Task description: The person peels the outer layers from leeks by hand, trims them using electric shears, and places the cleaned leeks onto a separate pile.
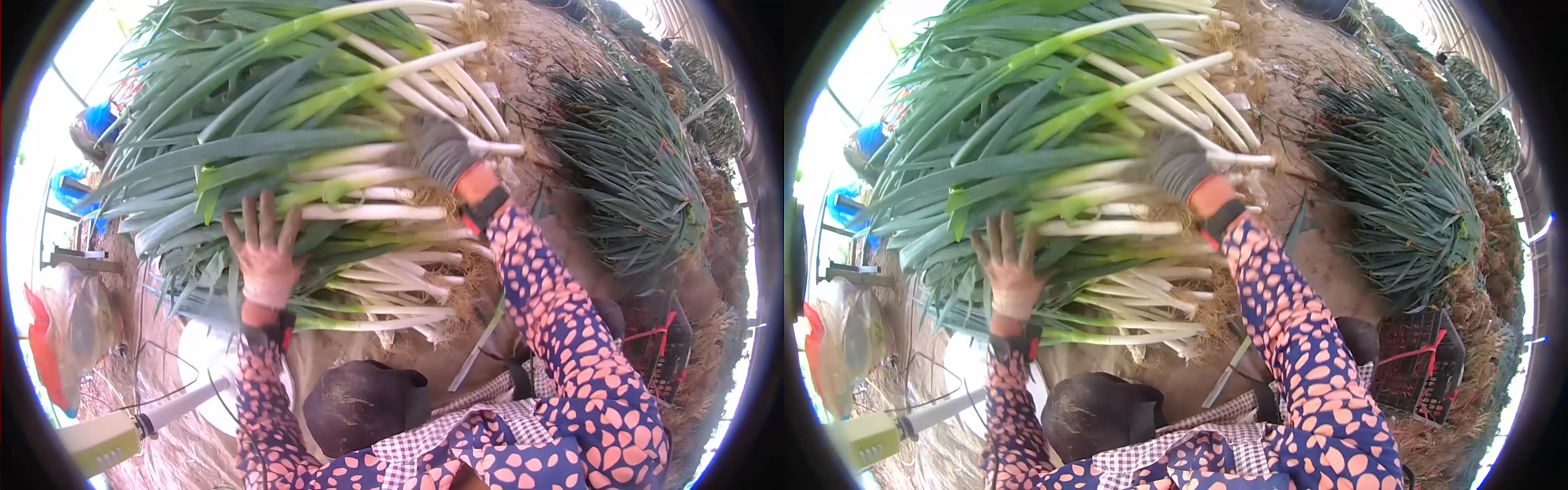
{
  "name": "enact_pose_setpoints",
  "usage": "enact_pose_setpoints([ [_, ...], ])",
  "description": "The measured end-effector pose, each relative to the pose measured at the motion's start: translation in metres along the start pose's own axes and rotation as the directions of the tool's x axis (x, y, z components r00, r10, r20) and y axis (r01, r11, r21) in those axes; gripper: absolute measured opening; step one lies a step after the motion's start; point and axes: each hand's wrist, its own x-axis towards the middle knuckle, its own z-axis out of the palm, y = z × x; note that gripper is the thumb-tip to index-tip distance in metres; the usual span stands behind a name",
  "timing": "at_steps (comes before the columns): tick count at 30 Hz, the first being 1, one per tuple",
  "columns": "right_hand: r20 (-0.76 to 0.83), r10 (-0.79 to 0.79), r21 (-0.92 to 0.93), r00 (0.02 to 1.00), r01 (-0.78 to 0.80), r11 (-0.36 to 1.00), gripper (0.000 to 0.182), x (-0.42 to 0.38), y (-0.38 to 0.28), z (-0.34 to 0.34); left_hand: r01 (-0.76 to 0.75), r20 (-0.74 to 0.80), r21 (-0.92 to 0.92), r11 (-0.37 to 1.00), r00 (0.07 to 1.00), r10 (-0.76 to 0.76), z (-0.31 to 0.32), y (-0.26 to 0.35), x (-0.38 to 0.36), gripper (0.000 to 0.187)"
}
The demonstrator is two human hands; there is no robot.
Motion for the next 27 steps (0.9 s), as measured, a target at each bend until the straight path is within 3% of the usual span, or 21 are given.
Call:
enact_pose_setpoints([
  [1, 0.026, 0.045, -0.137, 0.999, -0.041, 0.990, 0.064, -0.007, -0.018, 0.002, -0.012, 0.056, 0.033, 0.999, 0.998, 0.010, -0.002, -0.006, 0.017, 0.084],
  [2, -0.075, 0.010, -0.098, 0.997, -0.018, 0.995, 0.066, -0.017, -0.021, 0.013, -0.006, 0.087, 0.025, 1.000, 0.996, 0.004, -0.005, -0.012, 0.033, 0.083],
  [3, 0.194, 0.112, 0.212, 0.975, -0.153, 0.965, 0.068, -0.026, -0.031, 0.013, -0.006, 0.122, 0.013, 1.000, 0.993, 0.004, -0.003, -0.019, 0.044, 0.083],
  [6, 0.131, 0.133, 0.384, 0.982, -0.174, 0.907, 0.063, -0.074, -0.080, 0.024, -0.115, 0.063, 0.037, 0.993, 0.992, 0.113, 0.008, -0.043, 0.031, 0.082],
  [9, 0.068, 0.171, 0.406, 0.983, -0.184, 0.895, 0.058, -0.102, -0.109, 0.026, -0.093, 0.101, 0.025, 0.995, 0.991, 0.090, -0.002, -0.042, 0.003, 0.078],
  [12, 0.156, 0.158, 0.376, 0.975, -0.207, 0.903, 0.058, -0.101, -0.111, 0.009, -0.059, 0.125, 0.018, 0.998, 0.991, 0.056, -0.012, -0.036, -0.009, 0.077],
  [14, 0.056, 0.126, 0.280, 0.990, -0.136, 0.950, 0.055, -0.097, -0.105, 0.003, -0.049, 0.158, 0.008, 0.999, 0.986, 0.047, -0.018, -0.037, -0.014, 0.081],
  [16, 0.138, 0.025, 0.324, 0.990, -0.069, 0.943, 0.050, -0.069, -0.082, -0.026, -0.036, 0.179, -0.004, 0.999, 0.983, 0.036, -0.024, -0.034, -0.015, 0.088],
  [18, -0.243, 0.001, 0.426, 0.970, 0.106, 0.899, 0.051, -0.042, -0.055, -0.047, -0.044, 0.262, 0.011, 0.999, 0.964, 0.039, -0.033, -0.032, -0.014, 0.094],
  [19, -0.436, 0.032, 0.428, 0.899, 0.176, 0.886, 0.053, -0.025, -0.037, -0.057, -0.042, 0.314, 0.017, 0.999, 0.949, 0.034, -0.038, -0.031, -0.018, 0.096],
  [20, -0.504, 0.094, 0.422, 0.859, 0.150, 0.894, 0.055, -0.001, -0.013, -0.062, -0.043, 0.324, -0.022, 0.999, 0.945, 0.047, -0.043, -0.030, -0.023, 0.096],
  [22, -0.446, 0.187, 0.378, 0.875, -0.006, 0.926, 0.060, 0.056, 0.033, -0.054, -0.059, 0.306, -0.087, 0.994, 0.948, 0.083, -0.048, -0.030, -0.020, 0.097],
  [24, -0.456, 0.272, 0.278, 0.847, -0.155, 0.948, 0.065, 0.102, 0.066, -0.045, -0.020, 0.204, -0.152, 0.988, 0.978, 0.052, -0.061, -0.018, -0.011, 0.080],
  [26, -0.186, 0.299, 0.230, 0.936, -0.254, 0.939, 0.071, 0.118, 0.067, -0.044, 0.027, 0.076, -0.223, 0.974, 0.997, -0.010, -0.063, -0.005, -0.005, 0.070],
  [27, -0.116, 0.325, 0.233, 0.939, -0.292, 0.927, 0.071, 0.121, 0.063, -0.042, -0.031, -0.037, -0.211, 0.977, 0.999, 0.024, -0.066, 0.001, 0.005, 0.061],
])
